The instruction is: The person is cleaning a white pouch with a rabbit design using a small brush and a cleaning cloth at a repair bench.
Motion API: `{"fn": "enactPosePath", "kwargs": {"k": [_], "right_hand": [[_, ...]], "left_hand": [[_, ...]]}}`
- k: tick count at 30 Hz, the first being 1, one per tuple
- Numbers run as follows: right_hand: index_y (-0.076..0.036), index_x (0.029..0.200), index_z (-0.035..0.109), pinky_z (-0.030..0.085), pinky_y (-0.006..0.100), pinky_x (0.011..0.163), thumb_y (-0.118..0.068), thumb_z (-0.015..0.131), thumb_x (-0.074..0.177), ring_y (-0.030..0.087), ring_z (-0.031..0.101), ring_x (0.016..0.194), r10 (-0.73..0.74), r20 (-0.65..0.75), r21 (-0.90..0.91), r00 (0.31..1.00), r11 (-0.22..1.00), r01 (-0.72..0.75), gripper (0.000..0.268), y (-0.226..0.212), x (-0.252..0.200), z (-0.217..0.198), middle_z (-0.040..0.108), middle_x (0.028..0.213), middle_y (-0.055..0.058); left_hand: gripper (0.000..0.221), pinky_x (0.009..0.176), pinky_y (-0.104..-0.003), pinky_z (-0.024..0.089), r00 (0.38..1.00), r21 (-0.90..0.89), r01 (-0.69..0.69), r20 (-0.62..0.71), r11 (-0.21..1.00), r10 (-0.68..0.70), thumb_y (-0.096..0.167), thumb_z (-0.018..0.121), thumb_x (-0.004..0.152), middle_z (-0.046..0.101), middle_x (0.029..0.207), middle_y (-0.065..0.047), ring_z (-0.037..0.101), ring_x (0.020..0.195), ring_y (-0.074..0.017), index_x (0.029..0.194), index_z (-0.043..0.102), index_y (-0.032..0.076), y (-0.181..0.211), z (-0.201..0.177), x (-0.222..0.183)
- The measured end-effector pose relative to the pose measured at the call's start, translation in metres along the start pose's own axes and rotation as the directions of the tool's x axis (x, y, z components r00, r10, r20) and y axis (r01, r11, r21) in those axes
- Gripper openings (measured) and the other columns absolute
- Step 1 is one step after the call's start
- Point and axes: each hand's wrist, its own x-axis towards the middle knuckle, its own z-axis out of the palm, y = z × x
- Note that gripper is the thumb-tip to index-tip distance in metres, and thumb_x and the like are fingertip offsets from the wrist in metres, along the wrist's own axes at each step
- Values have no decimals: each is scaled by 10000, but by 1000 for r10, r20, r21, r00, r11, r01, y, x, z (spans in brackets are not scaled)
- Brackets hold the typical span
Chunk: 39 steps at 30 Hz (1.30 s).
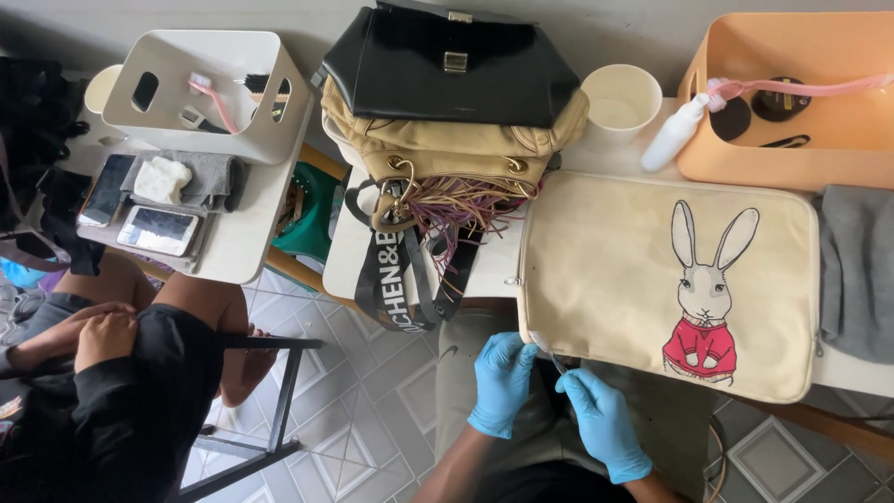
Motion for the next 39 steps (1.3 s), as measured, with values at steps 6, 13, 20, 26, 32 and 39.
{"fn": "enactPosePath", "kwargs": {"k": [6,13,20,26,32,39], "right_hand": [[-114,845,750,526,294,791,-281,550,1004,138,666,748,-4,-13,31,1000,1000,4,306,-8,7,1,770,811,-8],[-131,828,736,520,303,736,-280,541,1000,142,631,692,0,-6,15,1000,1000,0,299,-12,8,1,728,749,-6],[-146,903,780,592,460,797,-288,657,978,272,767,860,97,-98,-8,990,995,-98,203,-11,3,4,785,810,123],[-114,990,792,589,453,742,-320,645,991,275,768,834,31,-106,4,994,1000,-30,253,-9,15,8,790,856,147],[-85,1005,794,604,472,742,-299,659,987,352,770,859,53,-109,-11,993,998,-54,254,4,-1,6,790,851,186],[-127,938,796,599,445,726,-282,643,990,285,770,813,44,-90,18,995,999,-42,224,7,4,4,789,803,138]], "left_hand": [[198,741,-327,570,997,44,-53,51,998,51,326,648,1010,674,875,21,630,837,-182,1032,737,150,-7,4,-6],[259,755,-345,572,997,86,-68,44,994,64,369,609,1019,700,901,1,658,856,-199,1016,723,137,-10,3,-1],[21,721,-352,574,1000,65,3,9,998,-4,177,773,922,700,841,-6,696,785,-215,910,775,160,-10,10,4],[61,706,-379,584,1000,86,-7,30,996,4,202,769,931,693,831,-32,702,787,-250,904,773,147,-14,19,-3],[84,727,-348,588,997,37,71,-8,997,-71,166,766,918,709,809,-1,703,765,-218,839,791,177,1,11,5],[40,709,-378,574,998,42,59,-22,997,-58,145,779,913,702,814,-35,698,767,-230,889,766,115,-13,12,4]]}}
